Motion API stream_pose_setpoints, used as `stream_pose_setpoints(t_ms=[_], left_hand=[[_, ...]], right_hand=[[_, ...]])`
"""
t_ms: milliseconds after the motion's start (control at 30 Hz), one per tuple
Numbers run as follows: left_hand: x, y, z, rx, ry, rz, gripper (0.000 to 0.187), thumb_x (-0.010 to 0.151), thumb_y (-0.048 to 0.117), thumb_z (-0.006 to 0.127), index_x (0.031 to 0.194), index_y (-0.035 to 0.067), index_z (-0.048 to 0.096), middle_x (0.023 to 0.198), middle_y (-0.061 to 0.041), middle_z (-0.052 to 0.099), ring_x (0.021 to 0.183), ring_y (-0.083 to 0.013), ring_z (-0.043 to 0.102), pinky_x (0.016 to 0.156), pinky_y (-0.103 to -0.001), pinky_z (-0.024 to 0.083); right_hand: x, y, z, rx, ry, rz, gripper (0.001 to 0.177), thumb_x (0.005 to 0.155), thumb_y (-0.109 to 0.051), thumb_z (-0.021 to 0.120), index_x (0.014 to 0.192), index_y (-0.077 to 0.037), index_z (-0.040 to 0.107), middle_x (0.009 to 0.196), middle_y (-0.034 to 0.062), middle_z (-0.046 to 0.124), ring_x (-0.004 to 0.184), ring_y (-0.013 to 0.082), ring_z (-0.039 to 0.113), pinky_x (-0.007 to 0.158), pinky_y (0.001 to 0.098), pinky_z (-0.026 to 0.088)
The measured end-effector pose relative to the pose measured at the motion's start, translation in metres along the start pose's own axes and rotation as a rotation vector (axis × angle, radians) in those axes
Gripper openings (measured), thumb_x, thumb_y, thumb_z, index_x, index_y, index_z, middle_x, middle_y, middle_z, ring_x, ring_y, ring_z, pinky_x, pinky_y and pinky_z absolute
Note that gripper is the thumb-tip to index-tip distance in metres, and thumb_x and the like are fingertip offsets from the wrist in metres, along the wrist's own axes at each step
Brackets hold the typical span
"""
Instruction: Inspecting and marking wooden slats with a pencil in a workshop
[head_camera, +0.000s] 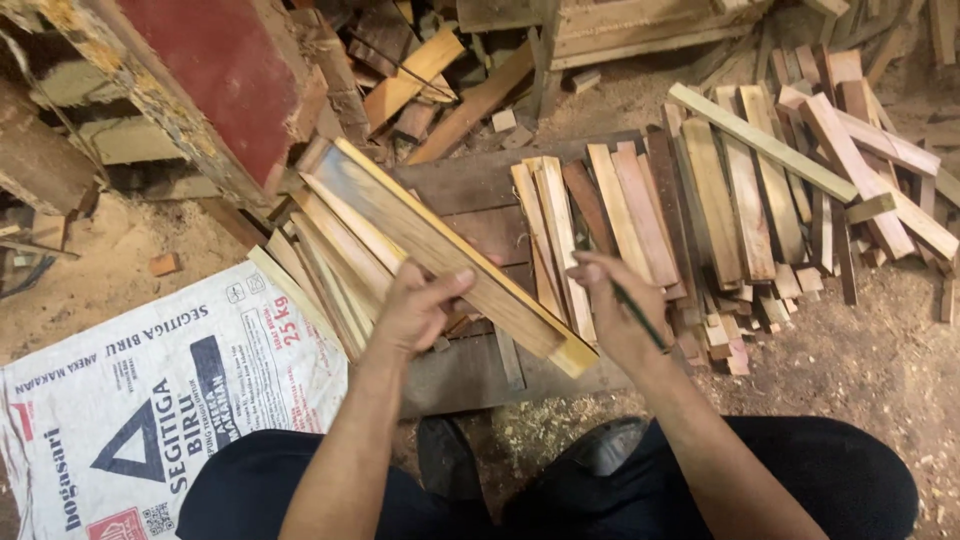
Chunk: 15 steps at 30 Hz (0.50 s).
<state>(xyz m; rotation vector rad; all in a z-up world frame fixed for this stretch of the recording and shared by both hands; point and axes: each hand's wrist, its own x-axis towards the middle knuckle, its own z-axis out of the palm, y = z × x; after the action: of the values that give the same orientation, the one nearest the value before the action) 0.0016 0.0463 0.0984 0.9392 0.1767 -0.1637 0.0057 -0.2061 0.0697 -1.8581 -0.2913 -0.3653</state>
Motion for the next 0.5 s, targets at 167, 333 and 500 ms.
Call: stream_pose_setpoints(t_ms=[167, 333, 500], left_hand=[[0.015, -0.052, -0.008, 0.052, 0.16, 0.008, 0.052, 0.076, 0.008, 0.085, 0.122, 0.0, 0.061, 0.1, -0.018, 0.068, 0.075, -0.0299, 0.073, 0.052, -0.043, 0.062], [0.006, -0.042, 0.011, 0.277, 0.445, -0.018, 0.036, 0.07, 0.006, 0.079, 0.098, 0.001, 0.058, 0.064, -0.009, 0.056, 0.039, -0.0166, 0.056, 0.029, -0.025, 0.04], [0.001, -0.001, 0.012, 0.555, 0.706, -0.089, 0.047, 0.068, 0.02, 0.077, 0.106, 0.0, 0.057, 0.087, -0.02, 0.063, 0.08, -0.0317, 0.067, 0.059, -0.044, 0.052]], right_hand=[[-0.033, -0.014, 0.026, 0.045, -0.19, 0.152, 0.021, 0.094, -0.016, 0.07, 0.11, -0.006, 0.08, 0.086, 0.0184, 0.079, 0.084, 0.0283, 0.076, 0.073, 0.0409, 0.06], [-0.045, -0.006, 0.043, -0.11, -0.117, 0.304, 0.01, 0.093, -0.016, 0.076, 0.1, -0.013, 0.084, 0.071, 0.0106, 0.075, 0.067, 0.0141, 0.066, 0.061, 0.0311, 0.054], [-0.024, 0.015, 0.065, -0.221, -0.08, 0.212, 0.008, 0.095, -0.013, 0.077, 0.099, -0.011, 0.082, 0.077, 0.0166, 0.075, 0.076, 0.0245, 0.073, 0.063, 0.0338, 0.053]])
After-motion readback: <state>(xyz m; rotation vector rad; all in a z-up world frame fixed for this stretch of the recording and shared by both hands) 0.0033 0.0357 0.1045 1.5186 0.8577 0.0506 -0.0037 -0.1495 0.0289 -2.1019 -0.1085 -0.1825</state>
